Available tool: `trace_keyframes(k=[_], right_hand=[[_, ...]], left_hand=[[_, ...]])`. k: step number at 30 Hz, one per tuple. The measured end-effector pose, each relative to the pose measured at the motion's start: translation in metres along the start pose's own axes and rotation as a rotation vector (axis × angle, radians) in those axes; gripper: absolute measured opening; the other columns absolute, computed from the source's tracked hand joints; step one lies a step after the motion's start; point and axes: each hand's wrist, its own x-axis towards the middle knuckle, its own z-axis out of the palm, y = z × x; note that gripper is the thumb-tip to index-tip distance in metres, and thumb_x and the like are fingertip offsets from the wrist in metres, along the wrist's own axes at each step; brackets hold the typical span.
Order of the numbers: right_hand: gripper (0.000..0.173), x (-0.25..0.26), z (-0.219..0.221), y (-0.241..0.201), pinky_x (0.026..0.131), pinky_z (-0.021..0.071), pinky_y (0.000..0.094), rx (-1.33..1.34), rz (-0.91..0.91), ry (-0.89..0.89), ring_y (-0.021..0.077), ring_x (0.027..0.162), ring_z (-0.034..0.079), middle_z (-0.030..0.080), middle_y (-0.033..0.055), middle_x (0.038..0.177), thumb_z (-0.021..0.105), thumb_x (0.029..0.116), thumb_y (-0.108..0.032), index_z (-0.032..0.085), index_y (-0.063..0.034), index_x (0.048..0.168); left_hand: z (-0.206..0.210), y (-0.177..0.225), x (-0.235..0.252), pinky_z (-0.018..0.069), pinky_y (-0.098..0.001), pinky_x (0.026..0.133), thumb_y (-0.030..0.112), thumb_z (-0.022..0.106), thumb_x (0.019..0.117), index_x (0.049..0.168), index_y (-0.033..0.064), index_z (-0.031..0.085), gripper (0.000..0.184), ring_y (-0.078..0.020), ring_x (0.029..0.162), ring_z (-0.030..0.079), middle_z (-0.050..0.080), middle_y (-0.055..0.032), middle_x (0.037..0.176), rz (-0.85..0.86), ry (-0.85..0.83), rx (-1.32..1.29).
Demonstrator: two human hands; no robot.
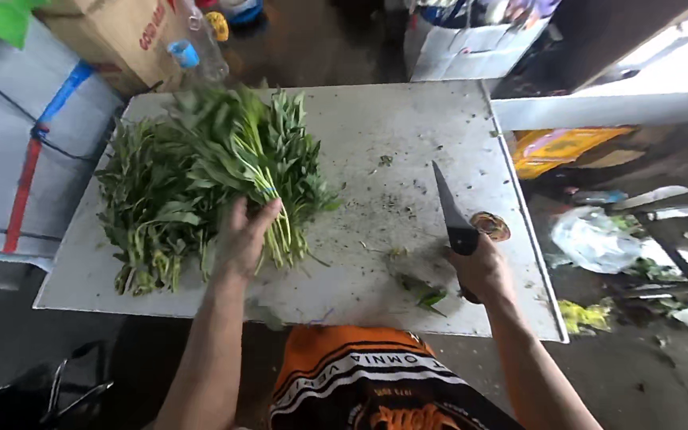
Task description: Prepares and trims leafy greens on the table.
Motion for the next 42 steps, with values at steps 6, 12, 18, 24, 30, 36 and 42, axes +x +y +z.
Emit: trace_keyframes(k=[6,12,18,24,30,36,42], right_hand=[[0.051,-0.006,-0.01,0.01,0.069,0.0651,0.0419,0.426,-0.042,-0.131,0.0215,0.072,0.074,0.072,0.0099,0.094,0.077,0.0908,-0.03,0.055,-0.0043,0.129],[0.048,-0.055,-0.006,0.019,0.064,0.0651,0.0371,0.746,-0.151,-0.148,0.0205,0.07,0.073,0.073,0.0078,0.094,0.063,0.0975,-0.028,0.049,-0.0012,0.135],[0.044,-0.112,-0.007,0.033,0.064,0.0628,0.0333,0.498,-0.212,-0.181,0.0115,0.069,0.07,0.071,0.0021,0.091,0.055,0.1027,-0.031,0.049,-0.0009,0.134],[0.042,-0.136,-0.004,0.018,0.072,0.059,0.0425,0.156,-0.076,-0.48,0.0183,0.076,0.069,0.067,0.0058,0.09,0.052,0.1046,-0.037,0.05,-0.0092,0.136],[0.039,-0.142,0.003,0.019,0.073,0.0579,0.0415,0.104,-0.032,-0.457,0.0179,0.078,0.068,0.066,0.0056,0.089,0.051,0.1047,-0.037,0.051,-0.0085,0.132],[0.039,-0.145,0.006,0.014,0.071,0.0589,0.0377,0.139,-0.01,-0.446,0.0151,0.075,0.068,0.066,0.0039,0.089,0.051,0.1048,-0.036,0.05,-0.0084,0.132],[0.038,-0.14,0.029,0.009,0.069,0.0596,0.0353,0.23,-0.06,-0.258,0.013,0.072,0.068,0.068,0.0036,0.089,0.052,0.1052,-0.031,0.051,-0.0052,0.132]], left_hand=[[0.039,0.07,0.009,0.0563,-0.041,0.085,0.033,0.059,0.097,0.138,0.0103,0.056,0.047,-0.0144,0.095,0.066,0.067,-0.0079,0.11,0.223,-0.029,0.402],[0.145,0.0,0.014,0.0549,-0.0594,0.09,0.034,0.061,0.1013,0.153,0.0052,0.033,0.066,-0.0398,0.103,0.069,0.068,-0.0244,0.113,-0.086,-0.416,0.74],[0.155,-0.045,0.007,0.0552,-0.0488,0.096,0.031,0.064,0.102,0.153,0.0038,0.037,0.063,-0.031,0.11,0.068,0.065,-0.0229,0.126,-0.17,-0.688,0.377],[0.153,-0.071,0.002,0.0609,-0.0396,0.09,0.013,0.074,0.0946,0.139,-0.0003,0.054,0.05,-0.0219,0.101,0.071,0.068,-0.0161,0.12,-0.203,-0.738,0.114],[0.155,-0.074,-0.006,0.0616,-0.0385,0.087,0.009,0.077,0.091,0.142,0.0032,0.05,0.058,-0.0214,0.099,0.072,0.068,-0.015,0.12,-0.253,-0.737,0.008],[0.158,-0.079,-0.007,0.0623,-0.039,0.083,0.013,0.079,0.0894,0.143,0.0047,0.05,0.061,-0.0219,0.094,0.072,0.068,-0.0148,0.117,-0.236,-0.742,-0.005],[0.16,-0.07,-0.01,0.064,-0.0392,0.082,0.006,0.079,0.0885,0.145,0.0062,0.045,0.066,-0.0237,0.093,0.073,0.067,-0.0165,0.116,-0.291,-0.745,-0.082]])
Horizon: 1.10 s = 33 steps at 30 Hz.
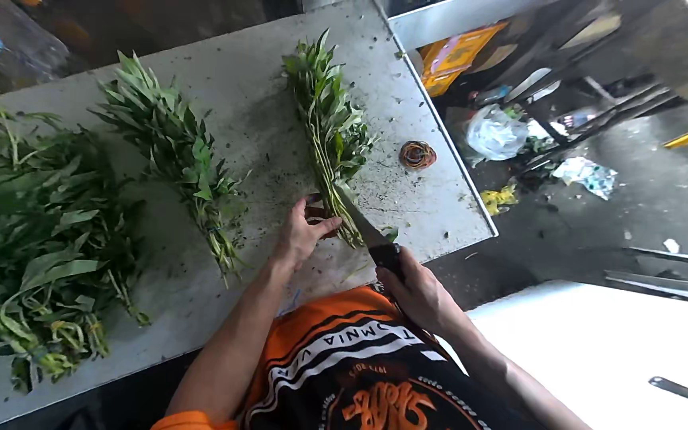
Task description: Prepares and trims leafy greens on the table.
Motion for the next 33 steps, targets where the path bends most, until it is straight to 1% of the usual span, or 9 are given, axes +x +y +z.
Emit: trace_keyframes(k=[4,6,8,11,15,17,23,29,33], right_hand=[[0.04,0.018,0.001,-0.012,0.062,0.0622,0.0325,0.085,-0.106,0.223,0.0106,0.065,0.069,0.07,0.0022,0.084,0.058,0.1015,-0.029,0.052,-0.0017,0.131],[0.053,0.032,-0.013,-0.021,0.062,0.0638,0.0365,0.106,-0.046,0.234,0.014,0.067,0.071,0.071,0.0053,0.09,0.071,0.0929,-0.034,0.053,-0.0031,0.132],[0.057,0.048,-0.033,-0.02,0.067,0.0633,0.0438,0.056,0.032,0.232,0.0196,0.07,0.072,0.071,0.0092,0.092,0.078,0.0875,-0.034,0.054,-0.004,0.131],[0.04,0.074,-0.06,-0.006,0.072,0.0546,0.0563,-0.159,0.122,0.26,0.0301,0.078,0.068,0.068,0.0152,0.087,0.075,0.0903,-0.028,0.062,-0.0027,0.118],[0.036,0.092,-0.079,-0.002,0.076,0.0495,0.0609,-0.358,0.27,0.137,0.0363,0.087,0.066,0.067,0.0188,0.091,0.068,0.0957,-0.035,0.064,-0.0034,0.112],[0.039,0.095,-0.077,-0.004,0.076,0.0498,0.0596,-0.373,0.311,0.069,0.035,0.087,0.066,0.067,0.0174,0.092,0.067,0.0964,-0.04,0.064,-0.0043,0.111],[0.039,0.098,-0.068,-0.004,0.079,0.0504,0.0601,-0.348,0.287,0.07,0.036,0.091,0.067,0.068,0.0188,0.095,0.067,0.0959,-0.039,0.065,-0.0031,0.112],[0.039,0.107,-0.068,-0.01,0.08,0.0505,0.0604,-0.325,0.231,0.091,0.0375,0.093,0.067,0.067,0.0201,0.096,0.068,0.0964,-0.038,0.064,-0.0021,0.111],[0.042,0.114,-0.061,0.002,0.088,0.0501,0.0636,-0.344,0.172,0.183,0.043,0.103,0.065,0.066,0.0258,0.109,0.068,0.0963,-0.033,0.063,0.0029,0.118]], left_hand=[[0.008,-0.008,0.0,0.0652,-0.0373,0.08,0.012,0.08,0.0884,0.145,0.0038,0.044,0.068,-0.0219,0.089,0.074,0.069,-0.0163,0.111,-0.044,-0.033,0.029],[0.01,-0.005,-0.002,0.0631,-0.0358,0.078,0.03,0.08,0.0898,0.145,0.0051,0.045,0.07,-0.019,0.088,0.073,0.07,-0.0142,0.11,-0.023,0.038,0.207],[0.011,0.0,-0.006,0.0592,-0.0441,0.088,0.055,0.074,0.0886,0.145,0.007,0.049,0.078,-0.0232,0.1,0.071,0.07,-0.0135,0.118,0.061,0.165,0.539],[0.011,0.003,-0.001,0.0556,-0.0547,0.091,0.066,0.07,0.0857,0.14,0.0068,0.053,0.082,-0.0349,0.112,0.066,0.062,-0.0194,0.131,0.198,0.374,0.852],[0.011,0.021,0.017,0.0565,-0.0517,0.087,0.062,0.073,0.0858,0.124,0.0028,0.061,0.072,-0.0337,0.105,0.067,0.066,-0.0189,0.116,0.215,0.423,0.87],[0.014,0.03,0.027,0.0579,-0.0535,0.082,0.054,0.077,0.0866,0.13,0.0048,0.057,0.069,-0.0336,0.096,0.071,0.069,-0.0176,0.107,0.129,0.363,0.835],[-0.011,0.035,0.036,0.0551,-0.0539,0.091,0.015,0.075,0.0871,0.143,0.0009,0.045,0.065,-0.0338,0.107,0.066,0.065,-0.0216,0.12,0.144,0.446,0.373],[-0.049,0.065,-0.012,0.0581,-0.0373,0.071,0.009,0.068,0.0863,0.137,0.0104,0.049,0.054,-0.0183,0.087,0.066,0.063,-0.0099,0.113,0.422,0.614,0.228],[-0.043,0.039,-0.013,0.0601,-0.0401,0.071,0.021,0.05,0.1064,0.13,0.0058,0.054,0.029,-0.0212,0.082,0.067,0.066,-0.0117,0.102,0.16,0.562,-0.265]])
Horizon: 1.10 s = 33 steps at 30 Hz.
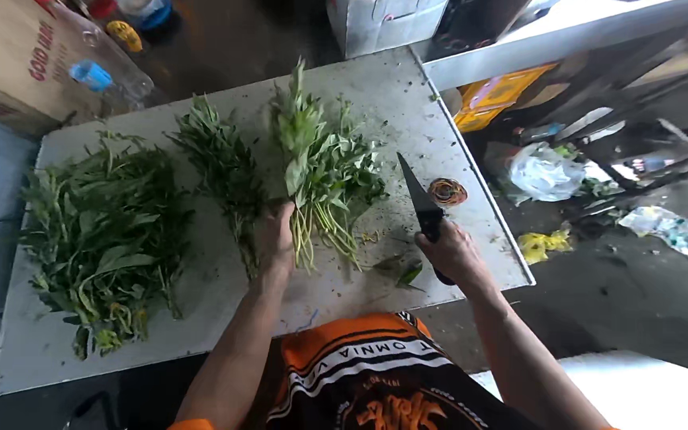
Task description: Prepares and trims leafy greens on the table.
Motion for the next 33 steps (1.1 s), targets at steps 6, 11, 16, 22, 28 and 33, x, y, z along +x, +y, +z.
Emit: trace_keyframes(k=[6,11,16,22,28,33], right_hand=[[0.048,-0.003,0.002,-0.003,0.094,0.0492,0.063,-0.038,0.004,0.072,0.0463,0.111,0.062,0.06,0.0305,0.119,0.068,0.0971,-0.029,0.056,0.0096,0.123],[0.047,-0.01,0.004,-0.006,0.094,0.0506,0.0603,-0.094,0.01,0.06,0.0455,0.113,0.062,0.056,0.0312,0.126,0.062,0.1008,-0.028,0.054,0.0102,0.127],[0.06,-0.013,0.017,-0.006,0.096,0.052,0.0584,-0.135,-0.02,0.089,0.0476,0.116,0.06,0.047,0.035,0.138,0.064,0.0989,-0.033,0.049,0.0091,0.14],[0.092,-0.016,0.004,0.0,0.104,0.0435,0.0644,-0.239,-0.035,0.064,0.0544,0.131,0.047,0.043,0.0384,0.142,0.067,0.0948,-0.052,0.033,0.0106,0.153],[0.037,-0.046,0.0,-0.037,0.086,0.0567,0.0548,0.048,-0.506,0.114,0.0352,0.104,0.066,0.065,0.0192,0.116,0.066,0.0982,-0.033,0.068,-0.0063,0.124],[0.042,-0.03,0.06,-0.073,0.088,0.0561,0.0547,0.009,-0.574,-0.042,0.0354,0.105,0.066,0.067,0.017,0.113,0.073,0.0931,-0.038,0.069,-0.0073,0.121]], left_hand=[[-0.004,-0.021,-0.021,0.0594,-0.032,0.075,0.037,0.045,0.109,0.127,0.0003,0.057,0.043,-0.0209,0.085,0.07,0.068,-0.0137,0.1,-0.373,-0.147,-0.168],[-0.017,-0.016,-0.033,0.0607,-0.0328,0.078,0.014,0.05,0.1076,0.137,0.0009,0.051,0.032,-0.0217,0.089,0.071,0.069,-0.0153,0.112,-0.408,-0.268,-0.137],[-0.023,0.008,-0.047,0.0529,-0.0217,0.058,0.008,0.05,0.1062,0.14,0.0118,0.048,0.034,-0.0111,0.066,0.061,0.064,-0.0083,0.097,-0.106,-0.191,-0.151],[-0.029,0.028,-0.041,0.055,-0.0207,0.057,0.018,0.052,0.1071,0.14,0.0153,0.049,0.033,-0.0096,0.067,0.063,0.067,-0.0055,0.1,0.08,-0.185,-0.134],[-0.024,0.002,-0.044,0.0613,-0.0333,0.073,0.014,0.044,0.1094,0.137,0.0048,0.051,0.03,-0.0207,0.081,0.07,0.067,-0.0146,0.113,-0.274,-0.183,-0.233],[-0.028,-0.009,-0.051,0.0626,-0.0352,0.075,0.012,0.049,0.1075,0.153,0.0169,0.041,0.046,-0.0244,0.084,0.073,0.07,-0.0158,0.111,-0.322,-0.157,-0.23]])
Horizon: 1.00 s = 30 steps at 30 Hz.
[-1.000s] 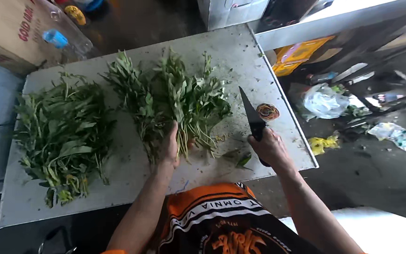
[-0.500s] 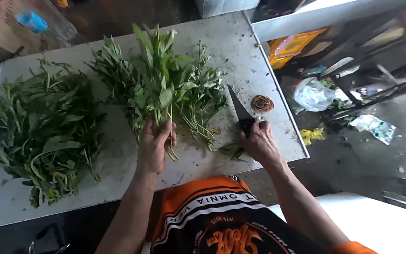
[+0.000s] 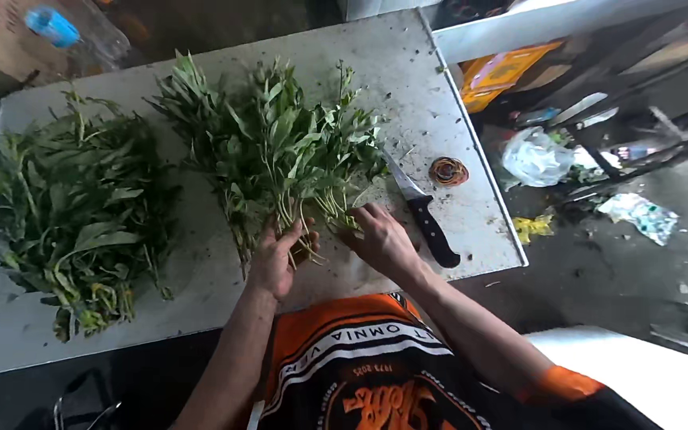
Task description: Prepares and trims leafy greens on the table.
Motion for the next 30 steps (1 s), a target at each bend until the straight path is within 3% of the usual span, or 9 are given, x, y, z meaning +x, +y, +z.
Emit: trace_keyframes(k=[4,8,11,14,17,23,26,28,30], right_hand=[[0.034,0.011,0.003,-0.001,0.087,0.0566,0.0523,0.092,0.035,-0.057,0.0314,0.098,0.068,0.069,0.0151,0.107,0.072,0.0945,-0.025,0.067,-0.0063,0.123],[0.045,0.012,-0.012,0.002,0.083,0.056,0.0555,0.078,0.163,-0.151,0.0331,0.093,0.068,0.067,0.0171,0.112,0.073,0.0934,-0.028,0.062,-0.006,0.131],[0.038,0.013,-0.013,0.003,0.086,0.0541,0.0586,0.035,0.19,-0.188,0.0363,0.099,0.067,0.066,0.0192,0.113,0.074,0.0916,-0.03,0.066,-0.0039,0.117],[0.026,0.011,-0.018,-0.002,0.079,0.0554,0.0524,0.17,0.173,-0.169,0.0273,0.085,0.068,0.069,0.0123,0.094,0.073,0.0934,-0.026,0.07,-0.0049,0.108],[0.021,0.008,-0.023,-0.006,0.07,0.0597,0.0355,0.418,0.191,-0.174,0.0137,0.071,0.069,0.071,0.0039,0.082,0.07,0.0977,-0.025,0.069,-0.0067,0.108],[0.017,0.002,-0.024,-0.004,0.071,0.0613,0.0312,1.036,0.229,-0.124,0.0172,0.074,0.07,0.072,0.01,0.088,0.063,0.1013,-0.012,0.067,-0.0008,0.113],[0.019,0.005,-0.018,-0.004,0.071,0.061,0.0302,0.876,0.186,-0.117,0.0151,0.075,0.07,0.073,0.0074,0.089,0.065,0.1005,-0.013,0.069,-0.003,0.116],[0.025,0.009,-0.009,-0.005,0.075,0.0592,0.0346,0.471,0.086,-0.092,0.0145,0.079,0.069,0.072,0.0049,0.094,0.069,0.0984,-0.021,0.07,-0.0067,0.119],[0.037,0.011,0.005,-0.004,0.089,0.0562,0.0506,0.098,-0.02,-0.074,0.0307,0.102,0.066,0.067,0.0153,0.111,0.075,0.0929,-0.03,0.071,-0.0063,0.12]], left_hand=[[-0.005,0.008,-0.008,0.0631,-0.0348,0.072,0.014,0.047,0.1087,0.155,0.0187,0.036,0.048,-0.0236,0.08,0.073,0.07,-0.015,0.1,0.066,0.034,-0.047],[-0.008,0.005,-0.003,0.0491,-0.0206,0.055,0.018,0.041,0.111,0.139,0.0124,0.048,0.029,-0.0102,0.062,0.056,0.059,-0.006,0.087,0.125,0.078,-0.15],[-0.004,0.002,0.003,0.0464,-0.0182,0.051,0.023,0.04,0.1113,0.121,0.007,0.054,0.023,-0.0071,0.057,0.053,0.061,-0.0051,0.083,0.126,0.119,-0.162],[-0.002,-0.001,0.003,0.051,-0.0199,0.059,0.022,0.04,0.1115,0.133,0.0039,0.058,0.033,-0.0096,0.065,0.061,0.068,-0.0089,0.092,0.134,0.079,-0.095],[0.0,-0.001,0.001,0.0574,-0.0257,0.069,0.02,0.04,0.1113,0.137,0.0061,0.055,0.033,-0.0151,0.078,0.069,0.071,-0.0106,0.103,0.117,0.054,-0.036],[0.0,-0.009,0.007,0.0577,-0.0332,0.082,0.022,0.048,0.109,0.141,0.0125,0.052,0.034,-0.0166,0.088,0.066,0.065,-0.007,0.106,0.15,0.116,-0.027],[-0.001,-0.01,0.006,0.0589,-0.0309,0.08,0.022,0.053,0.1068,0.141,0.0156,0.055,0.035,-0.0148,0.088,0.067,0.067,-0.0059,0.106,0.135,0.093,-0.017],[-0.002,-0.011,0.005,0.0589,-0.0303,0.079,0.02,0.054,0.1061,0.141,0.0156,0.057,0.035,-0.0151,0.088,0.067,0.067,-0.0061,0.105,0.133,0.078,-0.018],[-0.004,-0.011,0.006,0.0587,-0.0306,0.076,0.021,0.052,0.1071,0.141,0.0143,0.057,0.035,-0.0164,0.084,0.067,0.067,-0.0078,0.102,0.127,0.069,-0.03]])
